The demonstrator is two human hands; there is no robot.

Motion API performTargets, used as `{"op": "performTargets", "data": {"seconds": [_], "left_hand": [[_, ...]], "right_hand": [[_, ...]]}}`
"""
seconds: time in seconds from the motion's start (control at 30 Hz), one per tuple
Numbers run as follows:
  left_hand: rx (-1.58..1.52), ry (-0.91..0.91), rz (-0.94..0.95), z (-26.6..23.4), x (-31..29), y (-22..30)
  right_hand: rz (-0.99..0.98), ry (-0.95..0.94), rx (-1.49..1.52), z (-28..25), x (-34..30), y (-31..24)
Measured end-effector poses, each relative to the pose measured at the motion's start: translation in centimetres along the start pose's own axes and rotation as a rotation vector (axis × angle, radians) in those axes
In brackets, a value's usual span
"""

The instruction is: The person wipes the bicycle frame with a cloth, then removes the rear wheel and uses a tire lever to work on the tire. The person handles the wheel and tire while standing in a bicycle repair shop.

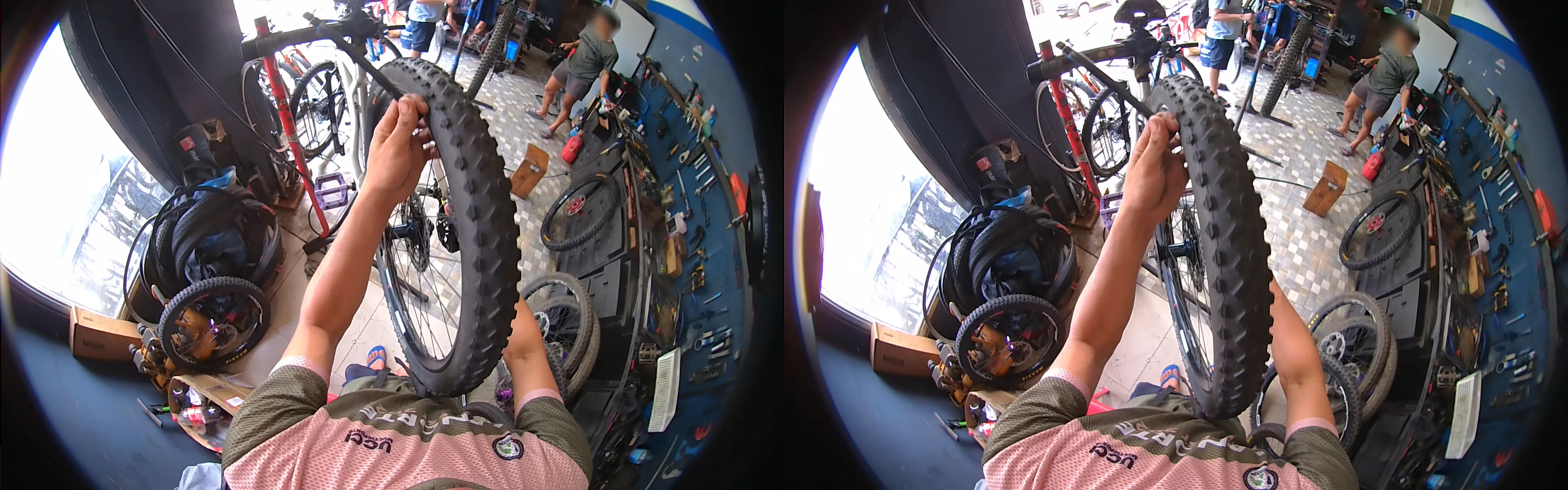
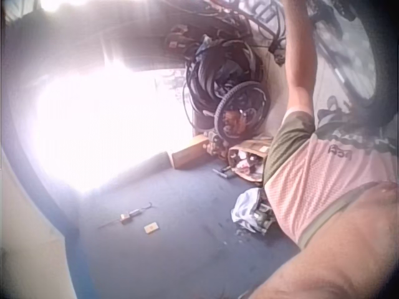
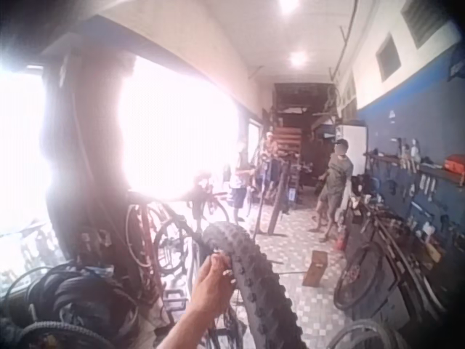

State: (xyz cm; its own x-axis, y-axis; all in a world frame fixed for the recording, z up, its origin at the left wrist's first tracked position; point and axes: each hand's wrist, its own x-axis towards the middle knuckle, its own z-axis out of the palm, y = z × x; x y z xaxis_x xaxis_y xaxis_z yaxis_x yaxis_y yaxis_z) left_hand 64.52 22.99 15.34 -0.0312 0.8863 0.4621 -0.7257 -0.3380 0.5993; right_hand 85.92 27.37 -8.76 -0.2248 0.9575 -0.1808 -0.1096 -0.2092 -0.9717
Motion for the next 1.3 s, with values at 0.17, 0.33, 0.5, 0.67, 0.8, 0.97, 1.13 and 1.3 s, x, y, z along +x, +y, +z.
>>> {"op": "performTargets", "data": {"seconds": [0.17, 0.33, 0.5, 0.67, 0.8, 0.97, 1.13, 1.3], "left_hand": [[-0.030, 0.083, -0.034, 0.5, 2.3, 0.2], [-0.030, 0.047, -0.030, 1.8, 2.9, -0.2], [0.011, -0.014, -0.003, 1.6, 4.0, 0.4], [-0.022, -0.003, 0.034, 1.9, 4.9, 1.9], [-0.021, 0.010, 0.052, 1.1, 5.8, 2.7], [0.006, 0.018, 0.022, 1.5, 7.0, 2.8], [0.019, -0.031, 0.018, 2.4, 8.1, 3.4], [0.027, -0.033, 0.038, 2.0, 7.3, 4.0]], "right_hand": [[-0.034, -0.021, -0.006, 0.4, 0.4, -0.6], [-0.043, -0.029, -0.019, 0.0, 0.6, -0.8], [-0.052, -0.034, -0.026, 0.0, 0.9, -1.0], [-0.045, -0.032, -0.027, 0.3, 1.2, -0.7], [-0.054, -0.044, -0.016, 0.9, 0.8, -0.1], [-0.091, -0.069, -0.022, 1.4, 1.0, 0.1], [-0.246, -0.091, -0.076, 0.3, 0.5, 1.1], [-0.591, -0.136, -0.261, -1.4, -3.6, -8.5]]}}
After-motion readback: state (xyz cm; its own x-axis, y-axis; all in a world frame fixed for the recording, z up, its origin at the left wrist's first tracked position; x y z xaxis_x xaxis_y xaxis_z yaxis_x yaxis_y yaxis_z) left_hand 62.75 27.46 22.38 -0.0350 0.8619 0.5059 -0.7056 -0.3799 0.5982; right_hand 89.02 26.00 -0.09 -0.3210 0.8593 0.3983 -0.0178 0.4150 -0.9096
